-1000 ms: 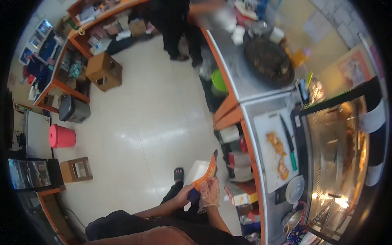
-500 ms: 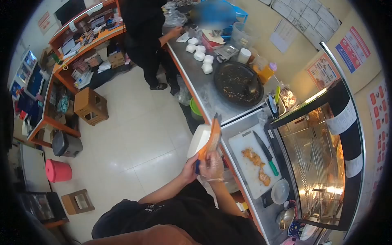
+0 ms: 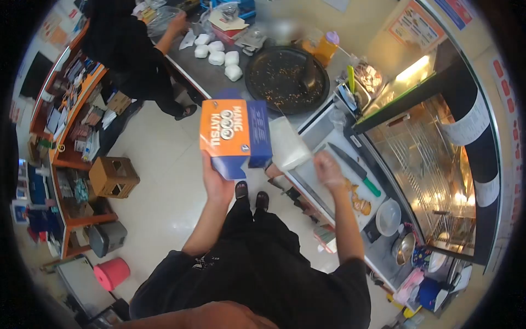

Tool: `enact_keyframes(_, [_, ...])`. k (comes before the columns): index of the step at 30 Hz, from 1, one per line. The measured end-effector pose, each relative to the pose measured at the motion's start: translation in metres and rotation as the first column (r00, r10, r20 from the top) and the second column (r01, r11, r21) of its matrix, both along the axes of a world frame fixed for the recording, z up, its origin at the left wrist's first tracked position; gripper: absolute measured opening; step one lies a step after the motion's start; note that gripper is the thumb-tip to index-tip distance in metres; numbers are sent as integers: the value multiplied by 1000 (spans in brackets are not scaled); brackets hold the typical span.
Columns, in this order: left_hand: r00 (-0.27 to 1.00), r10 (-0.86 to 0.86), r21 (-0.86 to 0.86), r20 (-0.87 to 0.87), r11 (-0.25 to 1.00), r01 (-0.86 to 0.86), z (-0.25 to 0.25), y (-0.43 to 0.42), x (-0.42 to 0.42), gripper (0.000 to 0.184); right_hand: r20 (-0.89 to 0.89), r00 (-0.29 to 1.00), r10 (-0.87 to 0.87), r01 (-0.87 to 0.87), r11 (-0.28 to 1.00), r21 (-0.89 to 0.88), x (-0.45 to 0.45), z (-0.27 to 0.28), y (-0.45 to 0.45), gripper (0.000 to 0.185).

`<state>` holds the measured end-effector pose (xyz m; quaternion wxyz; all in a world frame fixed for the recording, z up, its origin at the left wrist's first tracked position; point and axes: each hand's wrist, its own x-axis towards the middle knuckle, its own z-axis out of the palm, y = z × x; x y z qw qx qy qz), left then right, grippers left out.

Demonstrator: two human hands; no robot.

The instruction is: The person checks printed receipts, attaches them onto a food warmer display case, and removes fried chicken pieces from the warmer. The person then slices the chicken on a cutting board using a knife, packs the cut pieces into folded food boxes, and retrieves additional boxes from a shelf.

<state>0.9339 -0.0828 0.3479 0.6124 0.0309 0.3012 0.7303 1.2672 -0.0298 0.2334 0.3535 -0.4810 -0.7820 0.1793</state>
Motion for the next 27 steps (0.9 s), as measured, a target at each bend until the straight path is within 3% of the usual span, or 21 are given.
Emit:
enact_keyframes(1, [1000,0,-6,-1,1000,0,2,3,-8,46,57,998,-18,18,1000,8,12,9,13,10])
enact_keyframes(3, [997,-54,3,48,999,53,-4,6,-24,38,175,966,-191,223,958,-182,39,12,35,12])
enact_keyframes(6, [967,-155,-2,200,987,158,-13,4,-34,27,240,859,-452,403,887,226,28,63,42,30])
enact_keyframes(9, [923,-174,-104,344,969,222,18,8,-16,20,-64,703,-708,711,701,54,7,71,6,52])
enact_keyframes(11, [875,-222,-135,429,942,306,16,3,-8,21,-257,842,-475,465,879,-103,-30,61,-22,66])
enact_keyframes(13, [856,-296,-161,424,905,393,20,-1,1,23,-76,956,-285,276,955,-112,-88,99,-36,79])
enact_keyframes(15, [805,-351,-213,478,843,494,30,-2,13,23,-276,921,-275,195,939,-285,-105,88,-28,84])
enact_keyframes(16, [789,-395,-215,469,816,537,39,-3,17,23,-329,910,-251,155,944,-292,-111,79,-21,83])
enact_keyframes(20, [693,-537,-25,480,782,623,42,-16,36,27,-512,840,-181,-48,914,-402,-118,45,0,76])
enact_keyframes(21, [705,-623,-10,339,747,665,43,-19,39,28,-557,811,-181,-109,888,-447,-118,40,-4,73])
enact_keyframes(23, [662,-749,18,35,663,749,46,-25,42,30,-547,750,-373,-70,778,-625,-112,46,-13,65])
enact_keyframes(24, [554,-813,10,-179,562,827,35,-33,27,39,-525,721,-453,-61,713,-699,-105,48,-15,61])
enact_keyframes(26, [292,-807,-313,-513,492,812,-10,-58,-18,49,-323,855,-405,68,706,-705,-83,-23,-30,57])
enact_keyframes(27, [108,-774,-464,-624,478,746,-28,-65,-32,54,-282,844,-457,107,658,-745,-76,-7,-38,56])
